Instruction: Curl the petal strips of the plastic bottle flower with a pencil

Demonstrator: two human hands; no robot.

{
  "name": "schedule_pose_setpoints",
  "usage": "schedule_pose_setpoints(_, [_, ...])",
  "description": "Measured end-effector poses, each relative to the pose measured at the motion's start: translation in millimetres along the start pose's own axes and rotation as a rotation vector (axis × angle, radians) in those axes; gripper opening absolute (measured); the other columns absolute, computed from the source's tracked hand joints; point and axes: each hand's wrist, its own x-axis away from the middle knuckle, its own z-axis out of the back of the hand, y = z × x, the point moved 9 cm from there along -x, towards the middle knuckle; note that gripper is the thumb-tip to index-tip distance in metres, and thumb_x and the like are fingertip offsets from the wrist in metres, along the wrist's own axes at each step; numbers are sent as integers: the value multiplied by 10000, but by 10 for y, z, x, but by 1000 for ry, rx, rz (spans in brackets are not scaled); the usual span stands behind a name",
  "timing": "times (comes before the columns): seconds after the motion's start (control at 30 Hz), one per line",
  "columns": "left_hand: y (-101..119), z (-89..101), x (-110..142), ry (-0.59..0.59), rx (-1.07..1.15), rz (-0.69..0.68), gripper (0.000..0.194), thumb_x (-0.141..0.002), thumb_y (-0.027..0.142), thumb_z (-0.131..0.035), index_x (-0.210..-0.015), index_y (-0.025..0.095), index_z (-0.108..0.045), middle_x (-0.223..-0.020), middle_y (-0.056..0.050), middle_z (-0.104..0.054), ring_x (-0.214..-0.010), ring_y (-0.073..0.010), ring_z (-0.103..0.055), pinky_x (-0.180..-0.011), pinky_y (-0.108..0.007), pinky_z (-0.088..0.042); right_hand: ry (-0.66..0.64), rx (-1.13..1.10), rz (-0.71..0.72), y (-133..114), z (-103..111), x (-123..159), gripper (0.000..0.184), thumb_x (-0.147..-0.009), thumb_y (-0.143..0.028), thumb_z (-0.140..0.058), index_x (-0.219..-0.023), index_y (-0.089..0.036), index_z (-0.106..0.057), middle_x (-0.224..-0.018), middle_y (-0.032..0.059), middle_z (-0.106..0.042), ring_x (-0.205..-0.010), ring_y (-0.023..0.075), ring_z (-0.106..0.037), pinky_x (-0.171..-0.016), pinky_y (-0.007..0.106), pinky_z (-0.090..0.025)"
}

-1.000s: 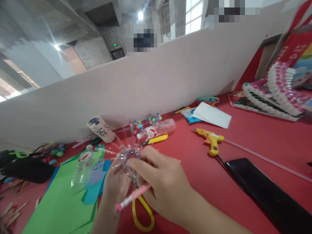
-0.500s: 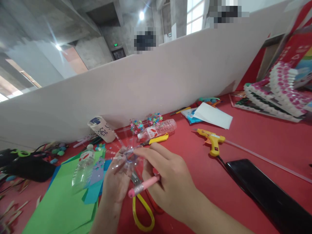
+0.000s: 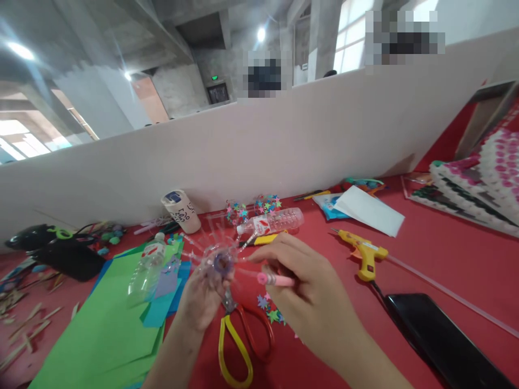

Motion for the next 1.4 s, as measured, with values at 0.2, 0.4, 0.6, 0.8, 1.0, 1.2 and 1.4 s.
schedule_pose_setpoints(0.2, [-51, -92, 2, -69, -49, 16, 227, -682, 196, -595, -899, 144, -633, -712, -39, -660, -508, -95, -545, -446, -187, -395, -62, 1, -85, 122, -107, 23, 242, -721, -73, -488, -840, -260, -584, -705, -34, -595, -610, 131, -534, -510, 210, -418])
schedule_pose_setpoints(0.4, [-102, -25, 9, 24, -65, 40, 153, -666, 234, -622, -781, 134, -642, -672, -36, -647, -466, -86, -520, -411, -192, -372, -96, 16, -37, 1, -128, 57, 191, -753, -103, -511, -851, -247, -589, -760, -24, -626, -667, 129, -573, -542, 204, -428])
schedule_pose_setpoints(0.6, [-48, -20, 45, 93, -95, 20, 150, -591, 179, -672, -733, 135, -652, -717, -44, -666, -610, -125, -592, -510, -199, -443, -60, 66, 83, -166, -113, 68, 206, -778, -74, -476, -877, -225, -576, -694, -20, -552, -564, 96, -495, -497, 200, -383])
schedule_pose_setpoints(0.8, [-58, 66, 56, 160, -108, 26, 194, -546, 178, -703, -730, 139, -658, -697, -43, -678, -587, -135, -599, -507, -210, -452, -17, 129, 122, -227, -88, 45, 171, -771, -72, -507, -849, -194, -597, -692, -8, -526, -560, 89, -478, -487, 198, -370])
schedule_pose_setpoints(1.0, [-26, 6, 69, 115, -82, 13, 142, -600, 209, -687, -716, 133, -657, -714, -50, -682, -607, -134, -606, -523, -208, -448, -55, 169, 99, -214, -115, 47, 204, -738, -42, -491, -824, -200, -586, -742, 15, -526, -631, 130, -512, -549, 244, -421])
schedule_pose_setpoints(1.2, [-14, 18, 84, 151, -54, 32, 174, -570, 178, -698, -737, 143, -667, -752, -58, -690, -677, -156, -622, -590, -226, -469, -43, 162, 132, -274, -108, 57, 263, -731, -20, -454, -854, -212, -585, -774, 23, -521, -644, 131, -514, -542, 235, -426])
schedule_pose_setpoints(1.4, [-27, 24, 42, 111, -51, 14, 158, -570, 167, -684, -722, 131, -662, -746, -57, -680, -640, -141, -606, -560, -218, -460, -54, 141, 136, -290, -119, 43, 169, -756, -55, -463, -806, -168, -579, -692, 16, -530, -557, 107, -492, -476, 208, -399])
